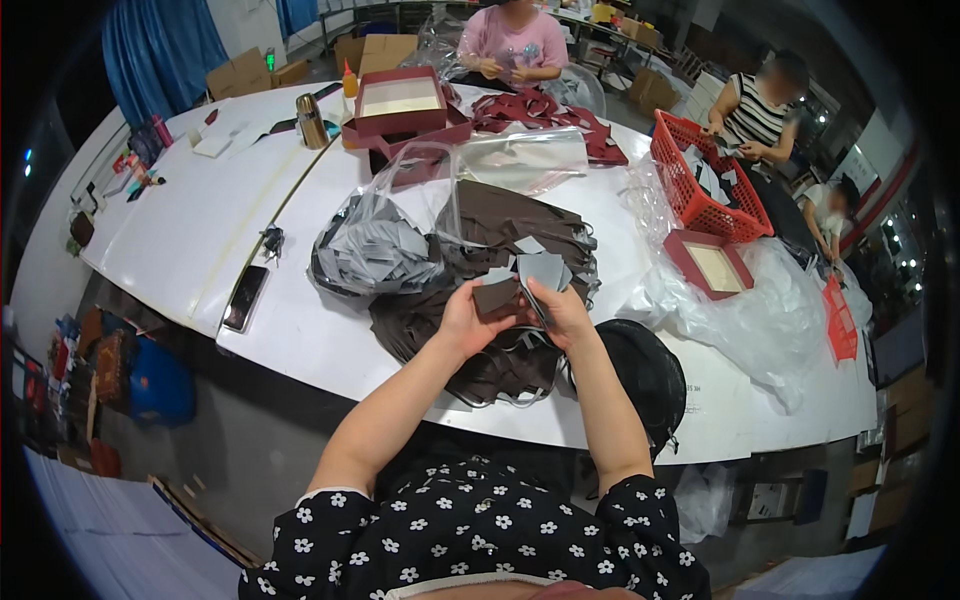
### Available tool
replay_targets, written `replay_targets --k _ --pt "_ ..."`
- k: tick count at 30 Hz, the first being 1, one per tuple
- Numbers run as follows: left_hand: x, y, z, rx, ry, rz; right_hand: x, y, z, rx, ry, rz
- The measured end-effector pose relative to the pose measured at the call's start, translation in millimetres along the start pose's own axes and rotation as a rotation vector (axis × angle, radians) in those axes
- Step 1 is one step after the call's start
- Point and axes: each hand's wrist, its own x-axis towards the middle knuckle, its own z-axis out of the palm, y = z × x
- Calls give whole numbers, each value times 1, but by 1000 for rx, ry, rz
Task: The person folds brown fabric garments on a white table. They pick up a garment, smooth it out, and fold it into a compact shape, placing it on a growing stack. The person handles the items one at a time, ensuring they are neatly aligned before stacking.
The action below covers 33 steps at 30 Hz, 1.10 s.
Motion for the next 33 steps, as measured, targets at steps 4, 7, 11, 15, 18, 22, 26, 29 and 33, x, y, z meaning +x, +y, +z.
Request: replay_targets --k 4,7,11,15,18,22,26,29,33 --pt "-21 13 33 134 26 -7 -1 10 -11 -171 80 -76" --pt "-8 4 7 538 69 40 20 29 -30 -382 297 -219" --pt "-18 -2 20 638 100 178 27 11 -65 -165 634 -190" --pt "-9 -2 -5 459 167 34 6 -10 -57 -130 345 -28" --pt "0 -13 -15 163 141 -51 -6 -8 -38 -20 64 54" --pt "2 -14 -1 -67 -17 -72 -21 5 -26 -459 54 244" --pt "-2 -9 16 -1 -83 -92 -26 19 -22 -511 133 107" --pt "14 -26 -11 262 131 61 -15 38 -33 -558 2 -78" --pt "16 -15 -12 317 315 130 -46 0 -2 -28 59 23"
